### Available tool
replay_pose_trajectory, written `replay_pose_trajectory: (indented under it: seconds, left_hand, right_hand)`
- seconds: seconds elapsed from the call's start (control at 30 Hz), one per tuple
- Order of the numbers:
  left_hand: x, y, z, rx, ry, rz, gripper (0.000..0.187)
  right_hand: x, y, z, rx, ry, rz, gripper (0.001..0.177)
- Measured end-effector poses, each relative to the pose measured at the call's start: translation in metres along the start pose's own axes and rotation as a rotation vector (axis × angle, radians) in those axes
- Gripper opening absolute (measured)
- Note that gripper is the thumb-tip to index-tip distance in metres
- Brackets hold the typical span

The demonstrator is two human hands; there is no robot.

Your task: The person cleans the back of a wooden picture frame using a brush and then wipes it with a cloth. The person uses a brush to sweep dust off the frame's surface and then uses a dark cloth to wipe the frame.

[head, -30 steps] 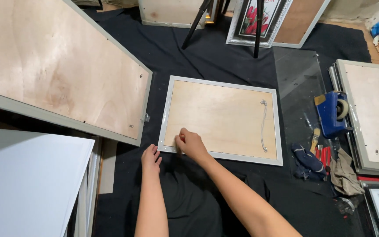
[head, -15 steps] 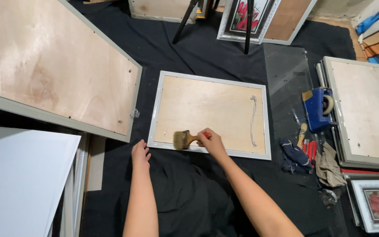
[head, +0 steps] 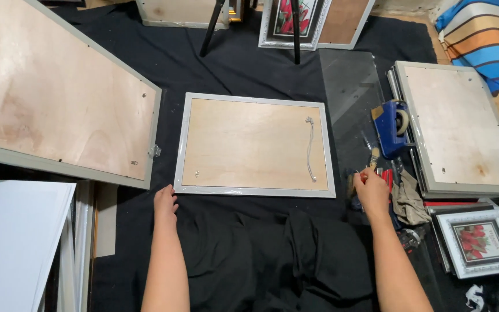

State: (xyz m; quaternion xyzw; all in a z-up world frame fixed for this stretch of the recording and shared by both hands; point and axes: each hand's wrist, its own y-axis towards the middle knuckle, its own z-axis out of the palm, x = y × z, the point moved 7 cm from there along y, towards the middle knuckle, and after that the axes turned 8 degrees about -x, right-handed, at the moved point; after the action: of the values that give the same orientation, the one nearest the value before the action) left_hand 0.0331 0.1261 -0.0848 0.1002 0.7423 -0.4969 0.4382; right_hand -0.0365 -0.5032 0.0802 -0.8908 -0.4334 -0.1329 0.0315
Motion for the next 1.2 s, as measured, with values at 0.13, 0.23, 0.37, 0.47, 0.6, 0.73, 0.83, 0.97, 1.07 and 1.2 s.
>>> replay_pose_trajectory:
  seconds: [0.13,0.23,0.37,0.47,0.6,0.73,0.83,0.97,1.07,1.2]
  left_hand:
    - [0.006,0.007,0.002,-0.022,0.008,0.042,0.053]
    - [0.006,0.009,-0.002,-0.047,0.018,0.064,0.051]
    - [0.003,0.004,-0.011,-0.126,0.118,0.127,0.043]
    - [-0.010,0.012,-0.009,-0.223,0.379,0.253,0.037]
    - [-0.050,-0.032,0.006,-0.320,0.768,0.479,0.036]
    - [-0.061,-0.058,0.023,-0.297,0.869,0.553,0.037]
    - [-0.042,-0.037,0.027,-0.266,1.019,0.490,0.051]
    - [-0.011,-0.002,0.023,-0.242,1.062,0.360,0.065]
    - [-0.018,-0.014,0.022,-0.235,1.051,0.346,0.068]
    - [-0.015,-0.009,0.022,-0.257,1.057,0.393,0.072]
  right_hand:
    - [-0.017,-0.006,0.014,-0.032,0.142,0.081,0.031]
    - [-0.004,-0.030,0.013,-0.177,0.349,0.090,0.023]
    - [-0.063,-0.033,0.091,-0.204,1.177,0.557,0.030]
    - [-0.062,-0.023,0.122,0.008,1.393,0.685,0.031]
    - [-0.067,-0.011,0.162,0.214,1.531,0.755,0.028]
    - [-0.076,-0.005,0.181,0.271,1.584,0.808,0.033]
    - [-0.067,-0.003,0.181,0.360,1.655,0.789,0.040]
    - [-0.049,-0.015,0.172,0.503,1.588,0.756,0.048]
    - [-0.073,-0.009,0.203,0.547,1.540,0.785,0.052]
    - [-0.110,0.003,0.237,0.416,1.309,0.805,0.049]
